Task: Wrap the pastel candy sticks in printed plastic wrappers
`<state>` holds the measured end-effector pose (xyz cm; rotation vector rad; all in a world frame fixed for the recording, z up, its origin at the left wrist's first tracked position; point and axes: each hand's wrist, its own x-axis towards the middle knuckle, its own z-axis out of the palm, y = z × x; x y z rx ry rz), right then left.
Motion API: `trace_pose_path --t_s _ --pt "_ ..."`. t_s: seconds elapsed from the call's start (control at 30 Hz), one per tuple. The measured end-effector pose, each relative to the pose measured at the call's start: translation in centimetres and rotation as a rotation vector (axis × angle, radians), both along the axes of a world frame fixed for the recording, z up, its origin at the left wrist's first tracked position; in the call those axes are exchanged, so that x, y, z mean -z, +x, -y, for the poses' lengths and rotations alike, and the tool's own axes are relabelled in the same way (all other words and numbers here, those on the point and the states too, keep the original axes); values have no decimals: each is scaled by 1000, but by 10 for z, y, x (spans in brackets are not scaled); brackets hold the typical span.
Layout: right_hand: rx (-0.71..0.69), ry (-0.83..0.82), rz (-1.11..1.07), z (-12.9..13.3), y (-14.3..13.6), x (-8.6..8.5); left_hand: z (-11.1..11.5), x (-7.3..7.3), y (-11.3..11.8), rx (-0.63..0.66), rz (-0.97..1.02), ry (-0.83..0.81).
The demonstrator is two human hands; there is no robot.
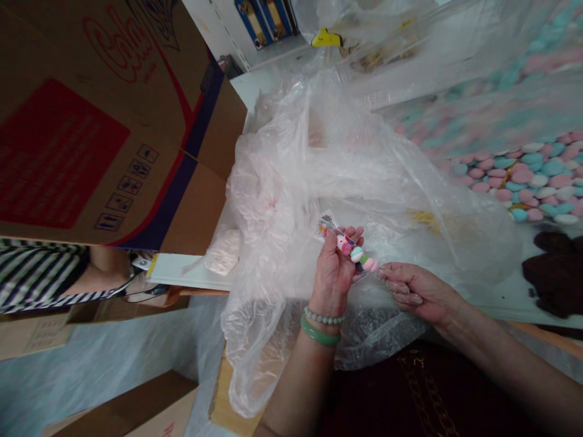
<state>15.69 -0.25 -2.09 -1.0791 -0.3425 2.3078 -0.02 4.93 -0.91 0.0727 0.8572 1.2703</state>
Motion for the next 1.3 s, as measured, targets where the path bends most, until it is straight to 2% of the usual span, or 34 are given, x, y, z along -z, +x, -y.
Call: trace_pose_path --t_s 0.1,0.27,0.3,0.37,0.47,0.57,0.67,0.77,0.87,0.97,1.1,1.2,1.3 --pt "11 167 258 3 -3 -3 1 -2 4 12 -58 -13" --pt "-36 761 885 13 -8 -6 3 -3 11 2 -127 -23" --pt "-46 853 955 14 -9 -6 3 -3 12 4 -137 -22" --pt "-38 930 1003 16 -9 -6 4 -1 12 20 -138 -14" --pt "48 797 905 13 -7 -7 6 1 11 57 -96 11" --pt "123 493 627 6 -7 -11 8 1 10 71 -71 25" --pt "102 246 358 2 -10 -13 9 -1 10 85 -80 30" --pt "59 89 105 3 -13 -10 10 -4 11 108 -93 27" --pt "105 -32 -90 4 -15 -3 12 -4 13 137 -97 26" --pt "161 -10 -77 3 -16 0 15 -2 17 127 -88 61" --pt "186 143 88 3 -19 -5 16 2 18 146 -35 21" --pt "152 180 132 2 -16 -9 12 1 8 236 7 -34" --pt "85 139 61 1 -10 -10 4 -2 -6 210 51 17"
